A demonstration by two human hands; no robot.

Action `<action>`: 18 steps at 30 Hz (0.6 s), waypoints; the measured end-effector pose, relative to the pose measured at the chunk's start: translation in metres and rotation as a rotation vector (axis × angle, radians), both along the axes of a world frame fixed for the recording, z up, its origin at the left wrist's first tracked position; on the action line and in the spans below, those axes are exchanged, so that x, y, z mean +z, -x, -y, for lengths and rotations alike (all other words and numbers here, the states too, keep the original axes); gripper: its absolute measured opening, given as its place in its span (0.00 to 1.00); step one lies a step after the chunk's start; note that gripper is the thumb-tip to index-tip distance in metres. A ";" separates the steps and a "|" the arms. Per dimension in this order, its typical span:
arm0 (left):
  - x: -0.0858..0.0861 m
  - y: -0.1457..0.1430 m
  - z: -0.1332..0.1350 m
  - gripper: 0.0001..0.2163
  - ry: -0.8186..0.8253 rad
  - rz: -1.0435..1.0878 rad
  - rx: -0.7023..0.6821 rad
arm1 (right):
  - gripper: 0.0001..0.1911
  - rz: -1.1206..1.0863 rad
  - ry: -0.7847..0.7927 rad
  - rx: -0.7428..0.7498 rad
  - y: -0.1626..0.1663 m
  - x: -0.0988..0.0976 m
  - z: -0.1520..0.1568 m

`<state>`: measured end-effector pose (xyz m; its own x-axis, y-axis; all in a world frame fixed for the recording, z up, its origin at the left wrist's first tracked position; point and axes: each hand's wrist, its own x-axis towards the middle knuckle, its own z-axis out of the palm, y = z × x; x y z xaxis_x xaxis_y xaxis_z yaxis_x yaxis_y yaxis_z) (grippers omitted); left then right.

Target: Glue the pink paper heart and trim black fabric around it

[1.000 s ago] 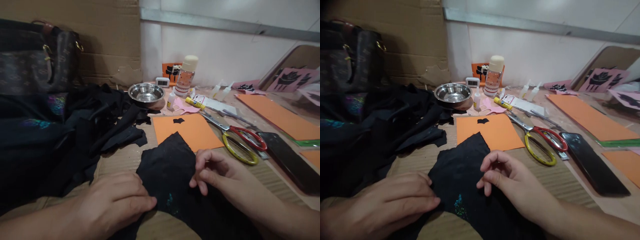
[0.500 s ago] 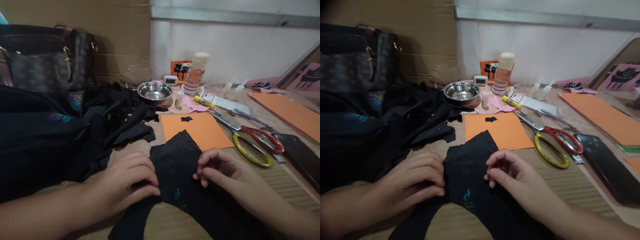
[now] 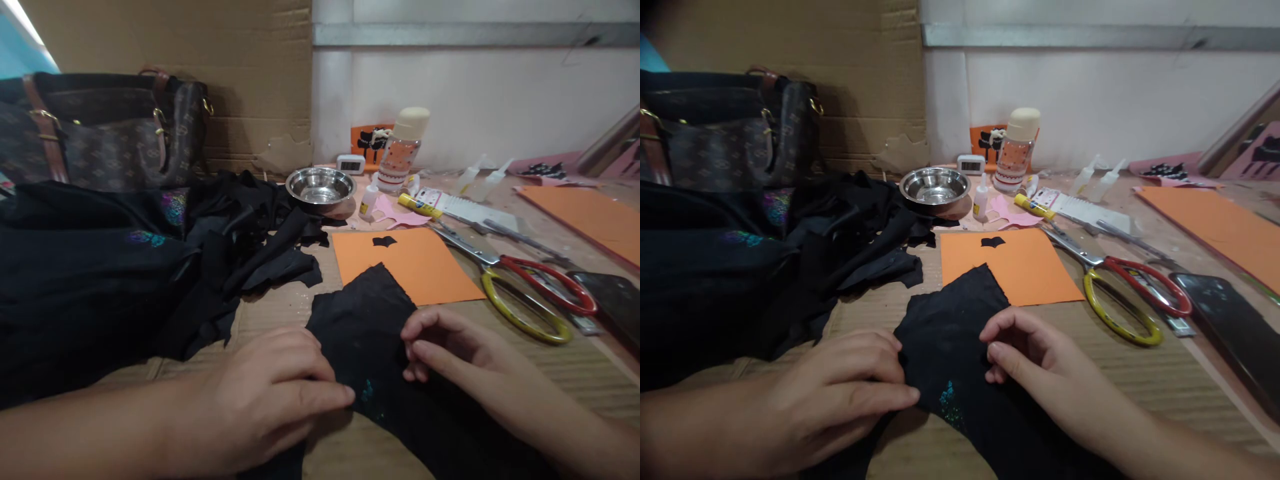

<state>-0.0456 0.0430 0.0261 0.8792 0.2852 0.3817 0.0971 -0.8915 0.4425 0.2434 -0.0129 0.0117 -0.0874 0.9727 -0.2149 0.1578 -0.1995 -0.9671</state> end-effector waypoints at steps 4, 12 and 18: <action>0.006 0.000 0.001 0.09 0.008 -0.029 -0.094 | 0.17 -0.002 0.015 -0.004 0.002 0.002 -0.001; 0.007 -0.004 0.005 0.05 0.013 -0.006 -0.094 | 0.18 -0.054 0.028 0.028 0.004 0.004 -0.001; 0.013 0.000 0.007 0.10 0.018 -0.078 -0.170 | 0.17 -0.059 0.039 0.033 0.004 0.005 -0.001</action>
<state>-0.0461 0.0363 0.0388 0.9421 0.1357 0.3066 -0.0200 -0.8901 0.4553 0.2394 -0.0114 0.0168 -0.1334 0.9601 -0.2457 0.1080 -0.2324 -0.9666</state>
